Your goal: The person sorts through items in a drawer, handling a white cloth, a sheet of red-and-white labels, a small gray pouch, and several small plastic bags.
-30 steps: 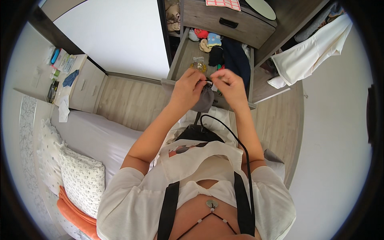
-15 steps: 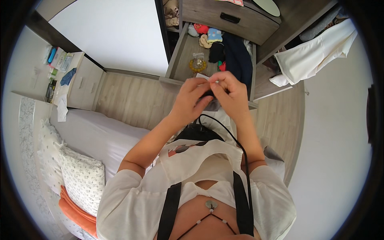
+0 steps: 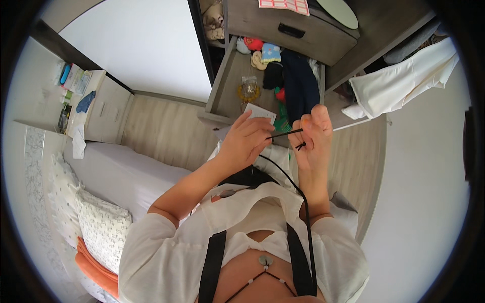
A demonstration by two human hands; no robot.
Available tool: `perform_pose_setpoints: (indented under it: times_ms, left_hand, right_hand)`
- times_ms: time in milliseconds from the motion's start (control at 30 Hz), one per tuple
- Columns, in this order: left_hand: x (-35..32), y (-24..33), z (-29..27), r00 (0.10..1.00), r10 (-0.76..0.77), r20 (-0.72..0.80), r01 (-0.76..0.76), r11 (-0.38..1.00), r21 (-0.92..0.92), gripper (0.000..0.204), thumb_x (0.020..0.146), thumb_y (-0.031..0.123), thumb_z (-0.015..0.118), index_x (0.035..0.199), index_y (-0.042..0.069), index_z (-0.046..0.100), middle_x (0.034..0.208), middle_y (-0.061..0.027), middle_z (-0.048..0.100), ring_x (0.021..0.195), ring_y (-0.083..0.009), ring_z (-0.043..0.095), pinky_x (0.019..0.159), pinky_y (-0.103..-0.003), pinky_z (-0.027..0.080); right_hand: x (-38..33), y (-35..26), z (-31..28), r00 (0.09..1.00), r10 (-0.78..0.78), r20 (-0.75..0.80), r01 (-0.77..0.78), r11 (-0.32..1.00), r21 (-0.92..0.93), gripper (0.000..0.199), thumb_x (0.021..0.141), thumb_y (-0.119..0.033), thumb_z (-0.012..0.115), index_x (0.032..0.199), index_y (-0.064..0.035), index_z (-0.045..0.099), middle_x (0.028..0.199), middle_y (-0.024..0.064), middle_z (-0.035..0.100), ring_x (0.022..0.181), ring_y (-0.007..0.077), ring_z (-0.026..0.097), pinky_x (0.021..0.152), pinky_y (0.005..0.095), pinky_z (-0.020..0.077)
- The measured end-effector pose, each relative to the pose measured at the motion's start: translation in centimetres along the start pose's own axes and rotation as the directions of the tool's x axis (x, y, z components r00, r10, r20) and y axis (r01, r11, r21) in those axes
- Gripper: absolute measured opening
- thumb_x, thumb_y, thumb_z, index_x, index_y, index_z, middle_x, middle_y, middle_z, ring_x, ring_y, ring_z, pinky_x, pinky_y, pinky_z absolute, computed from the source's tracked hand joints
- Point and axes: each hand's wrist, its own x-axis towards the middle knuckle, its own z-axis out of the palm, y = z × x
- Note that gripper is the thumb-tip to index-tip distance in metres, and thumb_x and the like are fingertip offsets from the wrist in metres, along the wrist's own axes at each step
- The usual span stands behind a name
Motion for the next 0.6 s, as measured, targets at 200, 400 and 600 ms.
perform_pose_setpoints:
  times_ms: [200,400,600]
  left_hand:
    - [0.0,-0.6,0.1,0.956,-0.292,-0.026,0.270,0.914,-0.303,0.011,0.086,0.009,0.046,0.082,0.001,0.053,0.083,-0.0100,0.053,0.074,-0.0231,0.055,0.070,-0.032,0.045]
    - [2.6,0.1,-1.5,0.730,-0.639,-0.242,0.159,0.504,-0.849,0.020,0.093,0.020,0.039,0.100,0.003,0.046,0.081,-0.0058,0.048,0.066,-0.0148,0.050,0.062,-0.029,0.043]
    - [3.8,1.2,-2.3,0.702,-0.651,-0.290,-0.052,0.359,-0.932,0.027,0.093,0.026,0.040,0.111,0.005,0.040,0.083,-0.0057,0.046,0.072,-0.0167,0.050,0.070,-0.030,0.044]
  right_hand:
    - [2.0,-0.6,-1.8,0.997,-0.076,0.030,0.081,0.899,-0.430,0.026,0.083,-0.005,0.050,0.109,-0.0064,0.045,0.064,-0.0017,0.048,0.049,0.0033,0.039,0.044,0.0181,0.0281]
    - [2.1,1.3,-2.0,0.946,0.158,0.283,0.114,0.656,-0.746,0.085,0.066,-0.005,0.068,0.137,-0.0112,0.021,0.128,0.0141,0.041,0.113,0.0214,0.045,0.093,0.0336,0.0356]
    - [-0.4,4.3,-1.3,0.940,0.261,0.221,0.065,0.498,-0.864,0.074,0.070,-0.013,0.068,0.133,-0.0079,0.029,0.118,0.0188,0.050,0.110,0.0249,0.048,0.092,0.0304,0.0363]
